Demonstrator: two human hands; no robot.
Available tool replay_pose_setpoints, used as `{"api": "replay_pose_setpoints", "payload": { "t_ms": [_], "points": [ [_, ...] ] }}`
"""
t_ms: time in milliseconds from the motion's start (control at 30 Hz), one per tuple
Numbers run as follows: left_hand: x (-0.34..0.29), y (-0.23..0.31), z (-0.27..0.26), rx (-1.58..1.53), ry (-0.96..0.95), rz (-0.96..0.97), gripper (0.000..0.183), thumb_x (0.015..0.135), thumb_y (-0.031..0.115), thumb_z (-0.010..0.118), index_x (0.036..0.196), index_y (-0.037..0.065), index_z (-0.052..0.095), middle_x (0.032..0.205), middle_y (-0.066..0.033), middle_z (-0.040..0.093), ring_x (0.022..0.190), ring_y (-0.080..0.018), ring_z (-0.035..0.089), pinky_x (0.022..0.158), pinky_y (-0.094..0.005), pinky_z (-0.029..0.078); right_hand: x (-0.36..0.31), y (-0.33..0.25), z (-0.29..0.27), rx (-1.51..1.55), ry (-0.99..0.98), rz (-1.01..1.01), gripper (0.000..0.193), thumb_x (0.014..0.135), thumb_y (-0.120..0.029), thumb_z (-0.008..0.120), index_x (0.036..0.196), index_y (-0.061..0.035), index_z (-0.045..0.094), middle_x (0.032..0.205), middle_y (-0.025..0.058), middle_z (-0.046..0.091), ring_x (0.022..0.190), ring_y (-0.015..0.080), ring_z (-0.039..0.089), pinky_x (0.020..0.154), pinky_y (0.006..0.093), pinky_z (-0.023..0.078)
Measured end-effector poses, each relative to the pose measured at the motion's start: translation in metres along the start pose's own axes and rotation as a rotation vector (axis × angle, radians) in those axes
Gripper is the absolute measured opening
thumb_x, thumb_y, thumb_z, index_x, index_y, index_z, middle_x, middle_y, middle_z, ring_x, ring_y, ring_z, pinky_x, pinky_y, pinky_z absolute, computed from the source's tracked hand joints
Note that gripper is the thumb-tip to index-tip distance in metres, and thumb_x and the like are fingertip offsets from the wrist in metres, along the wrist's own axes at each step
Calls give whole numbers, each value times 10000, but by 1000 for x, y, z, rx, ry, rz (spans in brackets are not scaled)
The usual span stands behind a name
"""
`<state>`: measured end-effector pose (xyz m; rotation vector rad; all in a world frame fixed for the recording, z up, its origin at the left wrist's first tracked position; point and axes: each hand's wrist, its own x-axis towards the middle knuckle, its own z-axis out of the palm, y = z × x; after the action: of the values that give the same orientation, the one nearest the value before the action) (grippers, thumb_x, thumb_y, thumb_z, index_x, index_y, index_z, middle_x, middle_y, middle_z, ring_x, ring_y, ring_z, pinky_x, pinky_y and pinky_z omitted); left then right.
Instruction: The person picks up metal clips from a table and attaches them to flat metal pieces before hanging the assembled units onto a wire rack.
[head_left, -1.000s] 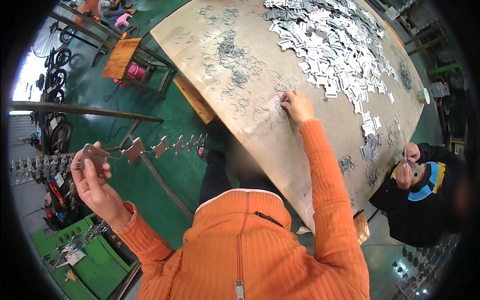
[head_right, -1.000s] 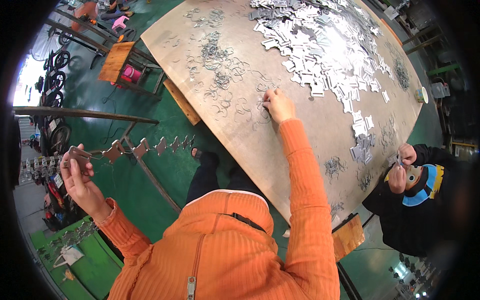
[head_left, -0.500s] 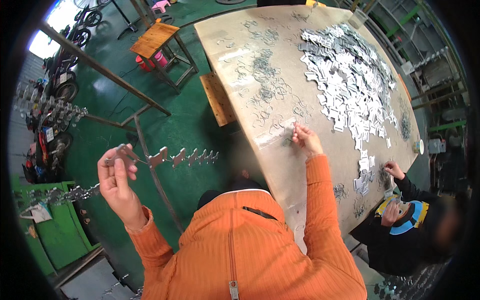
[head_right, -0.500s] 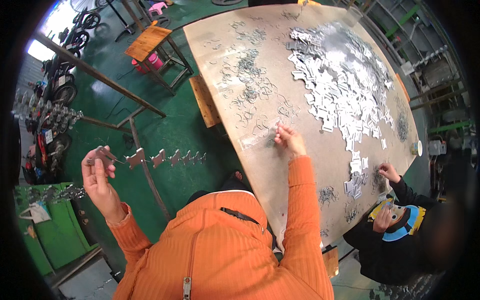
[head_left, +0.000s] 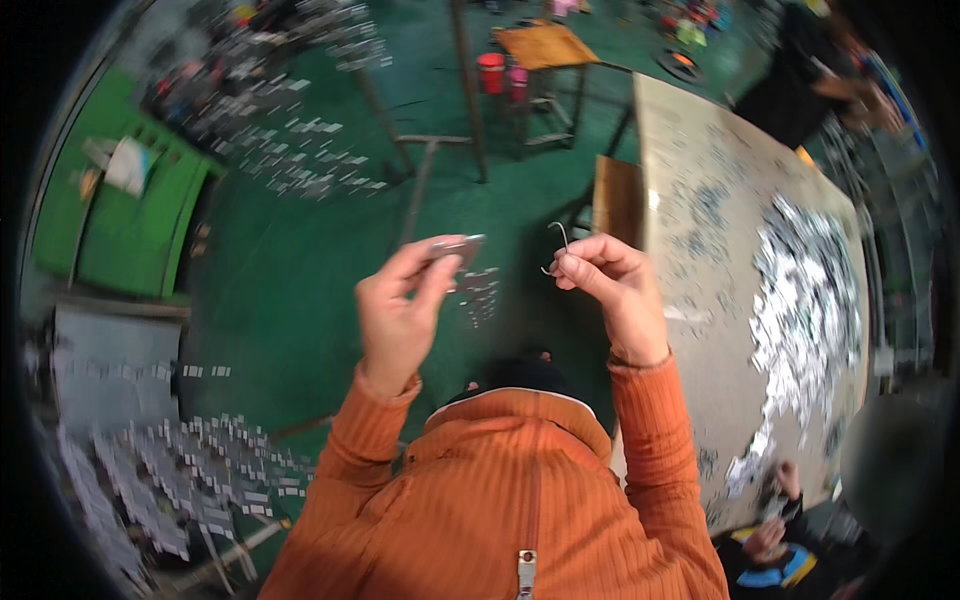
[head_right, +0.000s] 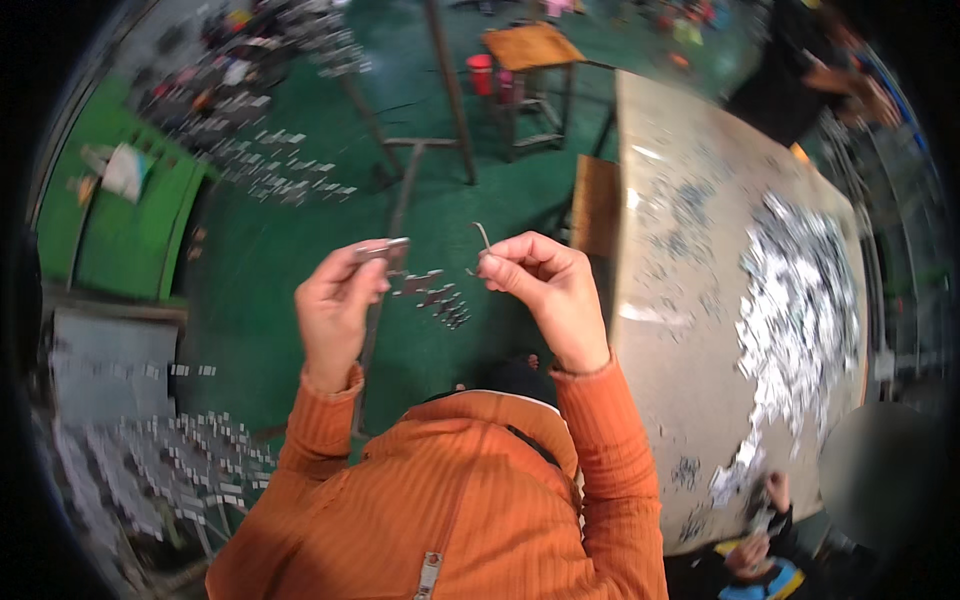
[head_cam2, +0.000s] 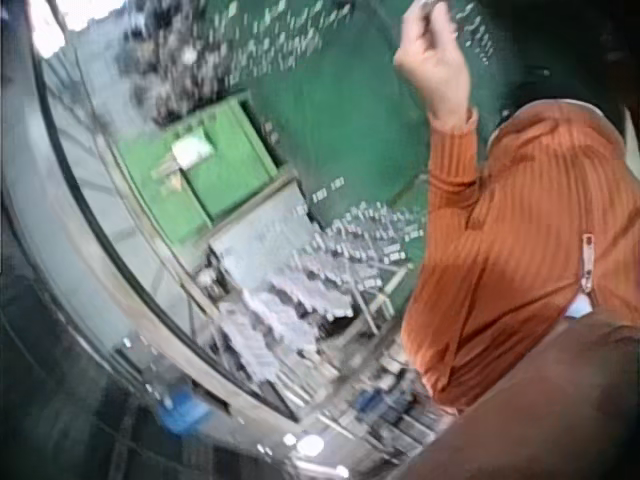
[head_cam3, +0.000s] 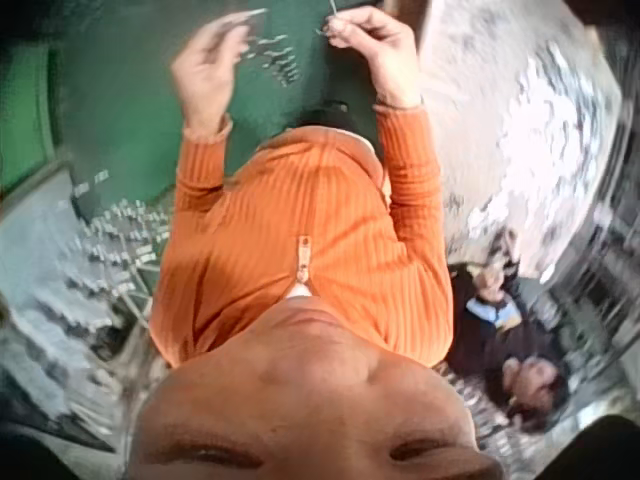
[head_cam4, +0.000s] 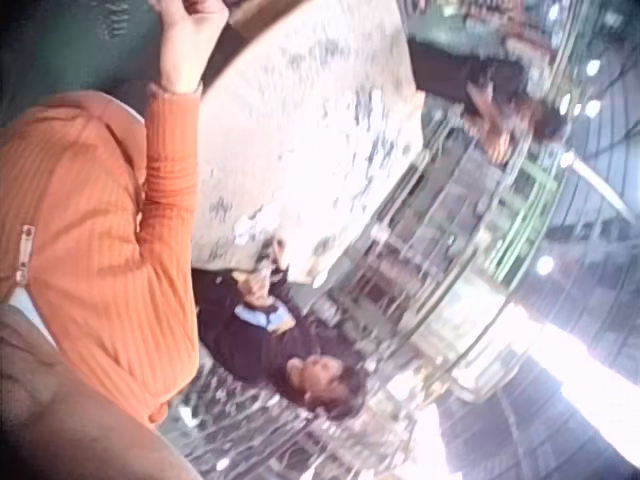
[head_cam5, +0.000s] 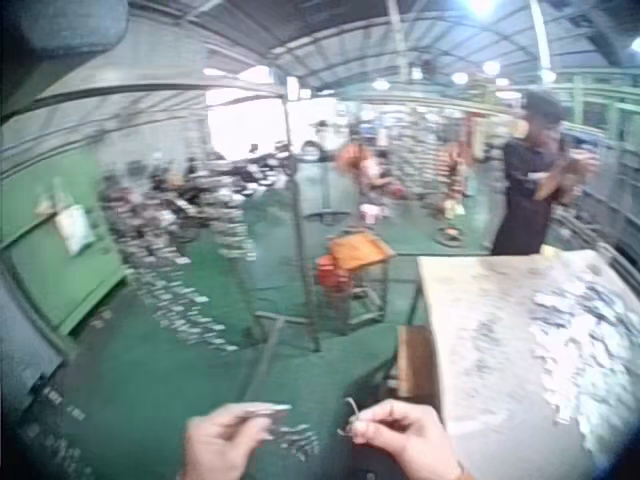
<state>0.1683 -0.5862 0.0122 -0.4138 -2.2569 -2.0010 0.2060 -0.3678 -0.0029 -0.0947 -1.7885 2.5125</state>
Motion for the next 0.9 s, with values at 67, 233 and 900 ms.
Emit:
{"api": "replay_pose_setpoints", "payload": {
  "t_ms": [67,233,900],
  "points": [
    [-12,0,-10,27,53,14,173,892,23,622,1051,-14,678,896,-33,693,718,-53,600,619,-195,485,-2,-8,43,-11,-105,-73,79,843,-35,702,912,-9,677,885,33,681,821,68,603,736,217,484],
    [-45,7,-41,147,168,97,160,865,11,633,1018,-8,677,877,-90,710,700,-121,676,610,-246,528,0,-4,112,-280,-283,-262,55,867,-33,662,911,1,664,1020,67,659,963,124,582,883,267,447],
    [-107,9,-150,746,807,196,253,823,33,668,1066,-16,619,890,-151,670,731,-283,661,622,-360,525,3,61,291,-111,-724,-351,30,878,7,624,907,9,633,932,80,655,893,144,596,802,271,480]
  ]
}}
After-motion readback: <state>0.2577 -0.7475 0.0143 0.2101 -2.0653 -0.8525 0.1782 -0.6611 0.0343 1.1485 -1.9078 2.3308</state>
